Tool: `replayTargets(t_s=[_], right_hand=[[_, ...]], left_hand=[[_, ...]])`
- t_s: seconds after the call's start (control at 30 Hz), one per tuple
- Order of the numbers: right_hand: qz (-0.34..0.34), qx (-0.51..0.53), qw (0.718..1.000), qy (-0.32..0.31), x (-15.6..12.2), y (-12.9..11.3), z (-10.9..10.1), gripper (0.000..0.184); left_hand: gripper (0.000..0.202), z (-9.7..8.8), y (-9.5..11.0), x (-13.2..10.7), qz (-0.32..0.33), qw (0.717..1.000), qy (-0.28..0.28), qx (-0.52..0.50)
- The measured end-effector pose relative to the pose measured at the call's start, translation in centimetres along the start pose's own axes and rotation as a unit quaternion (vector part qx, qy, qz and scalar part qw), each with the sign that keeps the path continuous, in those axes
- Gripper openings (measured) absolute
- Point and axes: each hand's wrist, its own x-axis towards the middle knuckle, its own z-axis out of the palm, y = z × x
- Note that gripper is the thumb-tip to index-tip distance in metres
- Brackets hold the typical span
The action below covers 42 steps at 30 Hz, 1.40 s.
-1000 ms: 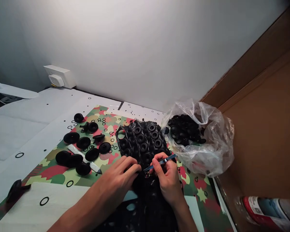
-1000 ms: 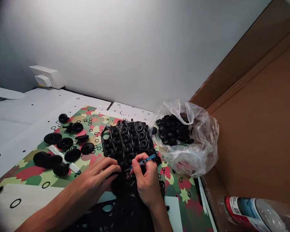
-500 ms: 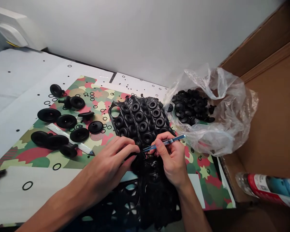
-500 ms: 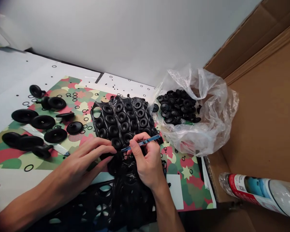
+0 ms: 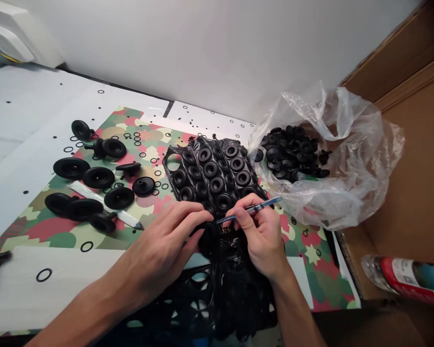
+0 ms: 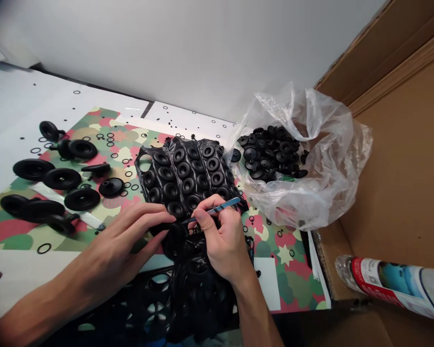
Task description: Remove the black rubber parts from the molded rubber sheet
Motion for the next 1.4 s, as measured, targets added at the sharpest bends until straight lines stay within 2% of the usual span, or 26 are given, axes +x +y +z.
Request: replayTargets(t_s=[0.13, 0.23, 0.93, 1.17, 1.27, 1.4], right_hand=[[-0.002, 0.008, 1.0, -0.004, -0.03, -0.18, -0.07, 0.025], [-0.003, 0.006, 1.0, -0.01, -0.06, -0.29, -0.09, 0.025], [-0.002, -0.024, 0.999, -0.022, -0.02, -0.31, -0.09, 0.032], [-0.002, -0.026, 0.999, -0.032, -0.1, -0.01, -0.13, 0.033], [-0.022, -0.06, 0.998, -0.025, -0.25, -0.06, -0.05, 0.032], [-0.105, -0.15, 0.983, -0.01, -0.49, -0.24, 0.23, 0.026]], left_hand=[[0.041, 0.03, 0.12, 0.05, 0.0, 0.998, -0.012, 0.063], [0.037, 0.12, 0.13, 0.15, 0.016, 0.994, -0.034, 0.098], [0.026, -0.28, 0.36, 0.47, -0.011, 0.996, -0.07, 0.063], [0.037, -0.25, 0.3, 0.28, 0.002, 0.994, -0.093, 0.064], [0.036, -0.26, 0.39, 0.36, 0.001, 0.993, -0.096, 0.069], [0.041, -0.3, 0.54, 0.29, 0.006, 0.993, -0.093, 0.077]])
